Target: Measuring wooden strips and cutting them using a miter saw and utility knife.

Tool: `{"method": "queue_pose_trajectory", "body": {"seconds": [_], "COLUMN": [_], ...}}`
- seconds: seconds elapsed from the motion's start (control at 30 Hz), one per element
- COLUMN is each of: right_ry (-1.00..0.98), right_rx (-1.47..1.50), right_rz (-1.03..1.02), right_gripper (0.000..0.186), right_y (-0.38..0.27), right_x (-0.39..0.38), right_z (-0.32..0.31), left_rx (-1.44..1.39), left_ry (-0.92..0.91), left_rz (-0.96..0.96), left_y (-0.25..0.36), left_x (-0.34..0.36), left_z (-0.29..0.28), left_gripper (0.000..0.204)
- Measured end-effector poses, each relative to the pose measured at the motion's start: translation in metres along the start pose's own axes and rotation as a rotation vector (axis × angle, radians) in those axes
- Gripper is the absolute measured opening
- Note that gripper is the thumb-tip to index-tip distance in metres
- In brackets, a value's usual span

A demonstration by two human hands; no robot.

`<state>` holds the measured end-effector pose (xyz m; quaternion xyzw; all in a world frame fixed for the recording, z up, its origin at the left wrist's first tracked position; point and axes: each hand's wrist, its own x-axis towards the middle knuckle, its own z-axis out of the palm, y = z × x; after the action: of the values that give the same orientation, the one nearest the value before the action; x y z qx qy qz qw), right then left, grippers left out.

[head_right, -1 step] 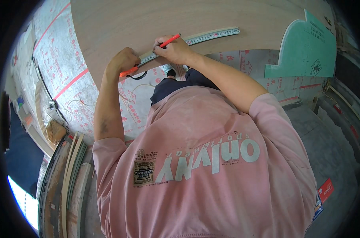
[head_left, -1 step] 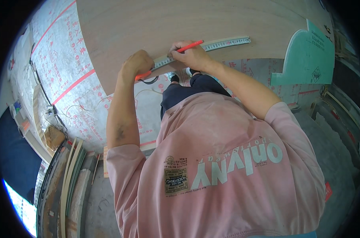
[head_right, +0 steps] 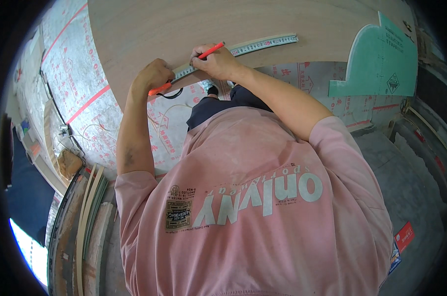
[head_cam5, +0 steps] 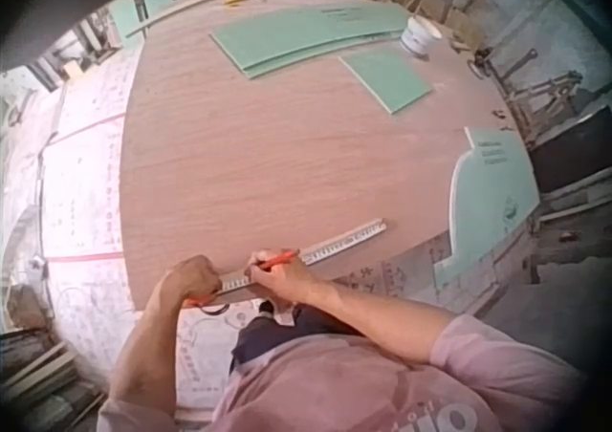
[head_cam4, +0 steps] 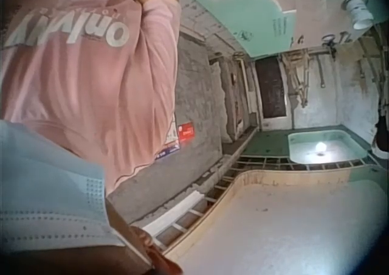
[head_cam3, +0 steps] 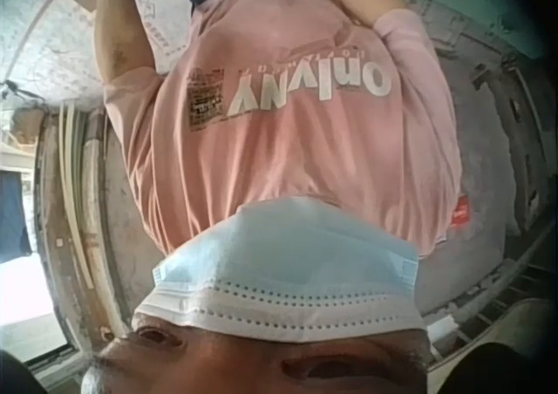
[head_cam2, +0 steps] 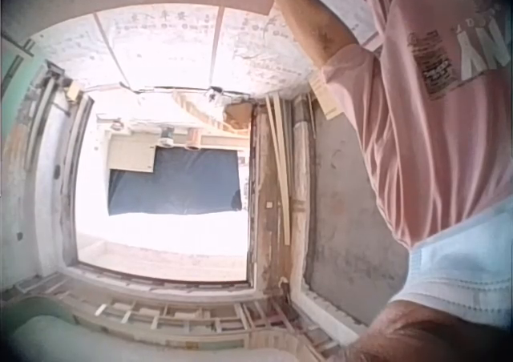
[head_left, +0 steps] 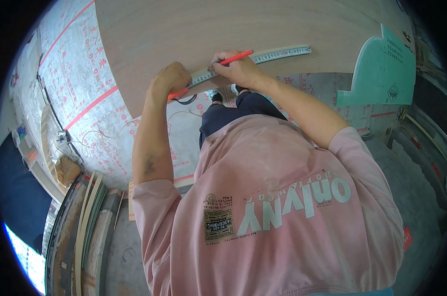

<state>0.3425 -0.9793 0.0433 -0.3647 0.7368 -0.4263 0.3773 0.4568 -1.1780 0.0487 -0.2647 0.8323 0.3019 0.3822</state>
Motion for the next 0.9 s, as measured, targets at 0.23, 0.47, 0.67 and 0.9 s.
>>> {"method": "queue_pose_trajectory", "body": {"seconds": [0.23,0.47,0.67,0.9], "right_ry": [-0.018,-0.037,-0.059,-0.068], "right_rx": [-0.002,0.014,0.004,0.0], "right_rz": [0.022,0.022,0.024,0.032], "right_gripper": [0.021,0.022,0.021,0.021], "right_y": [-0.002,0.001,-0.001,-0.001], "right_x": [-0.001,0.0,0.002,0.001], "right_z": [-0.002,0.0,-0.003,-0.002], "left_rx": [-0.005,-0.002,0.041,-0.039], "left_ry": [0.006,0.004,0.068,0.025], "left_rz": [-0.025,-0.006,-0.012,0.057], "left_y": [0.004,-0.004,-0.001,0.001], "left_x": [-0.003,0.004,-0.007,-0.039], "left_z": [-0.001,0.005,0.015,0.049], "left_gripper": [0.03,0.03,0.031,0.029]}}
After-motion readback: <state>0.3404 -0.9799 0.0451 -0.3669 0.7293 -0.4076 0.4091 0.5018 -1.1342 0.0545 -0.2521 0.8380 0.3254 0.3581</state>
